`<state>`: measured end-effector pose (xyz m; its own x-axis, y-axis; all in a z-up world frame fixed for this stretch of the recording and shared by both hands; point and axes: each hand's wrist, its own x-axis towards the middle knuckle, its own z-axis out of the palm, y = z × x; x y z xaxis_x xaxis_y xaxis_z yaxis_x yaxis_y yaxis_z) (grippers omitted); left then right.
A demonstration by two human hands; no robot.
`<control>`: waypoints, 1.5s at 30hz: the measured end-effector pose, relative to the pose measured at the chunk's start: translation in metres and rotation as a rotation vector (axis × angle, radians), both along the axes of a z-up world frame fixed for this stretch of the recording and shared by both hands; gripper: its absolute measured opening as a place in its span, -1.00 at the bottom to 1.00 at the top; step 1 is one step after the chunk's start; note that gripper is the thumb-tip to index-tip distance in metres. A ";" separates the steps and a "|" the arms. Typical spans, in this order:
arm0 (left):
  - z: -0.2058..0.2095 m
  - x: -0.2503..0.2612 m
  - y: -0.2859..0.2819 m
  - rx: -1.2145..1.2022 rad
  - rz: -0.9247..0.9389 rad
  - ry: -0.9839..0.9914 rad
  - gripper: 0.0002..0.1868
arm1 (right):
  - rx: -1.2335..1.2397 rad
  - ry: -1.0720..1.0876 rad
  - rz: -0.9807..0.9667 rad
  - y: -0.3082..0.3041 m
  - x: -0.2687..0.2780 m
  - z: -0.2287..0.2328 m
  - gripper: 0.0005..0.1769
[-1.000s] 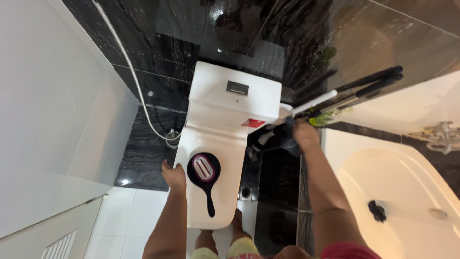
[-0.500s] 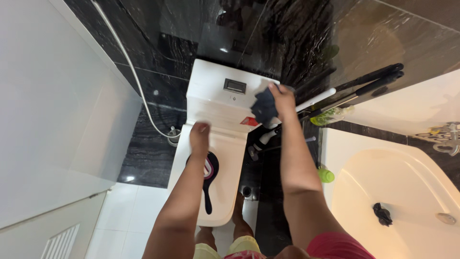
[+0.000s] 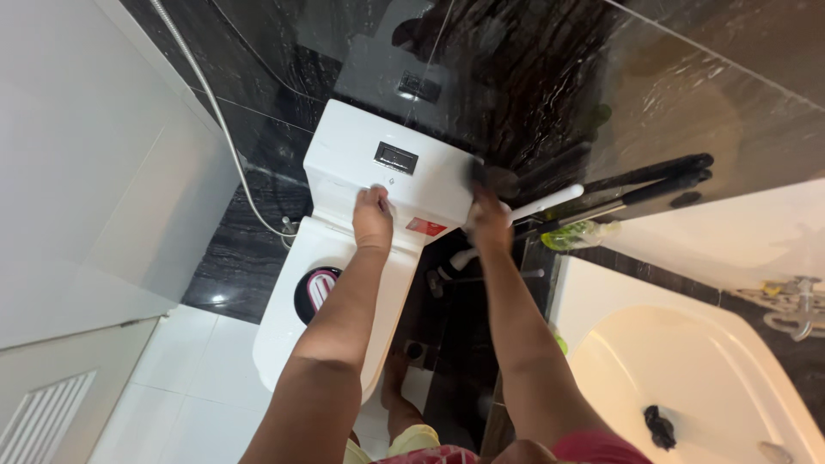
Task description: The person cleans a toilet by first pouring liquid cleaner into the bowl, then scrubbing the interior and exterior surfaces with a pink scrubber. They rinse the scrubber and a black ladle at the sink, then wipe the toilet tank and seat with a dark cloth.
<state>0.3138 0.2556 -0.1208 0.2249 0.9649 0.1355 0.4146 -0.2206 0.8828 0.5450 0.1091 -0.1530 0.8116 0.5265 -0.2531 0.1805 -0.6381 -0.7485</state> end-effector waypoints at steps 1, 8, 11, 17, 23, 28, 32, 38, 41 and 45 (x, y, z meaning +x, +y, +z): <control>-0.012 0.005 -0.004 0.021 0.010 -0.016 -0.80 | 0.046 -0.358 0.128 -0.031 0.014 0.001 -0.46; -0.031 0.027 -0.101 -0.181 -0.379 0.045 -0.87 | 0.075 -0.198 0.037 -0.035 0.031 0.031 -0.60; -0.001 0.019 -0.111 -0.177 -0.307 -0.021 -0.90 | 0.185 -0.339 0.193 0.036 0.014 0.051 -0.64; 0.053 0.002 -0.051 -0.083 -0.036 -0.096 -0.87 | 0.074 -0.805 0.716 0.105 -0.036 0.053 -0.55; 0.061 0.009 -0.055 0.150 -0.030 -0.064 -0.79 | -0.042 -0.920 0.677 0.136 -0.012 0.029 -0.45; 0.043 -0.001 -0.066 -0.068 -0.021 -0.019 -0.80 | -0.165 -0.852 0.362 0.064 0.015 0.024 -0.53; 0.032 -0.016 -0.055 -0.057 0.000 -0.062 -0.80 | -0.678 -0.088 0.353 -0.016 0.010 0.020 -0.66; 0.044 -0.019 -0.027 0.144 -0.065 -0.096 -0.80 | -0.411 0.247 0.036 -0.089 0.029 0.005 -0.54; 0.061 0.020 -0.008 0.323 -0.201 -0.055 -0.82 | 0.111 0.527 -0.109 -0.083 0.046 0.011 -0.55; 0.054 0.093 0.003 0.240 -0.624 0.218 -0.70 | 0.354 0.651 -0.388 -0.056 0.045 0.025 -0.56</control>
<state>0.4064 0.2589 -0.0663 0.7732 0.5957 0.2176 0.3089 -0.6534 0.6912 0.5904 0.0534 -0.1282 0.7003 0.3765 -0.6065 -0.5416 -0.2733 -0.7950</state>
